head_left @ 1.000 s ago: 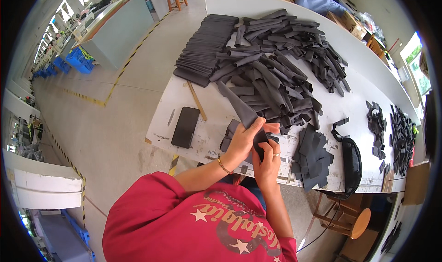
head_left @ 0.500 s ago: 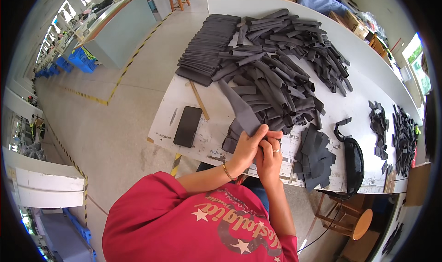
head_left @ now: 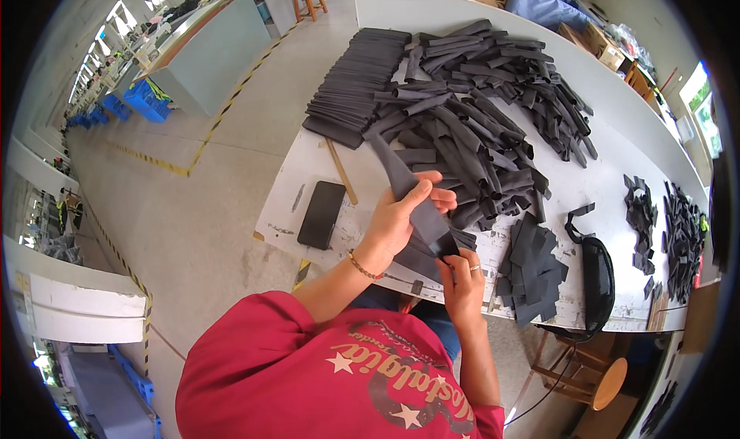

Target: The recorder is inspecting and sorting thin grey and black foam or plastic strips at a workbench in a manufacturing environment.

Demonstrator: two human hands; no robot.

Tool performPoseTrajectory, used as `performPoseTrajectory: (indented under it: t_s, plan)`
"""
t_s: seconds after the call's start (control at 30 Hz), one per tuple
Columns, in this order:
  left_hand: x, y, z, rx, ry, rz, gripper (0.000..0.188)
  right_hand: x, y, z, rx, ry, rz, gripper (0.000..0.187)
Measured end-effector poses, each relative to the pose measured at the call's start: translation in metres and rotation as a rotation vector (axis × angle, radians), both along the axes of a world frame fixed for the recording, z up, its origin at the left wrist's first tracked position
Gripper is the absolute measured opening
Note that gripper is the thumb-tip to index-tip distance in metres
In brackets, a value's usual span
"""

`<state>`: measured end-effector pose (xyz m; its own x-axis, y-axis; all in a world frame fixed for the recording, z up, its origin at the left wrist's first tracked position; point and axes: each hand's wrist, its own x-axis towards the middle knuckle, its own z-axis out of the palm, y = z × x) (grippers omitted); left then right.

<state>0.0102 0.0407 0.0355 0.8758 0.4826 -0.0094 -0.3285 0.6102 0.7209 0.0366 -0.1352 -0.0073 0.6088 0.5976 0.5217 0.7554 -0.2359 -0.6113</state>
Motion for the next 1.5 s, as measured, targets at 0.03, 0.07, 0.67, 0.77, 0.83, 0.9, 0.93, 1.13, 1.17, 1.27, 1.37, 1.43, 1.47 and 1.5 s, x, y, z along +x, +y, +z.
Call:
performPoseTrajectory:
  t_s: [0.03,0.07,0.67,0.77,0.83,0.9,0.93,1.13,1.17,1.27,1.37,1.43,1.47,1.5]
  plan:
    - [0.0,-0.001,0.002,-0.023,0.016,-0.053,0.029,0.0,0.0,0.002,0.046,-0.046,0.002,0.02]
    - [-0.001,-0.002,0.002,-0.018,0.017,-0.069,0.029,0.001,0.002,0.004,0.071,-0.076,0.004,0.018]
    - [-0.005,-0.04,-0.018,-0.211,-0.005,0.038,0.03,0.006,0.015,0.015,0.114,-0.135,0.073,0.018]
    - [-0.001,-0.025,-0.014,-0.223,0.045,0.075,0.027,0.006,0.013,0.016,0.052,-0.088,0.073,0.018]
    - [0.001,-0.014,-0.009,-0.218,0.055,0.155,0.028,0.003,0.009,0.016,0.064,-0.103,0.075,0.018]
    - [0.002,-0.009,-0.004,-0.189,0.064,0.172,0.029,0.0,0.006,0.015,0.059,-0.1,0.08,0.018]
    - [0.001,-0.008,-0.002,-0.153,0.073,0.192,0.03,-0.002,0.004,0.014,0.063,-0.112,0.071,0.019]
    - [0.0,-0.034,-0.013,-0.172,0.143,0.17,0.035,-0.003,0.008,0.003,0.102,-0.163,0.052,0.02]
    - [0.0,-0.037,-0.016,-0.212,0.172,0.133,0.036,-0.003,0.01,0.002,0.103,-0.179,0.062,0.02]
    - [-0.004,-0.041,-0.023,-0.169,0.127,0.149,0.036,-0.001,0.013,0.001,0.124,-0.174,0.081,0.02]
    - [-0.007,-0.043,-0.024,-0.164,0.085,0.086,0.037,0.0,0.015,0.003,0.113,-0.18,0.078,0.019]
    - [-0.009,-0.044,-0.023,-0.163,0.083,0.067,0.038,0.001,0.017,0.005,0.125,-0.174,0.076,0.019]
    - [-0.009,-0.044,-0.023,-0.162,0.029,0.035,0.038,0.002,0.017,0.006,0.118,-0.155,0.067,0.019]
    - [-0.01,-0.044,-0.023,-0.159,0.068,0.049,0.038,0.002,0.017,0.007,0.132,-0.166,0.07,0.019]
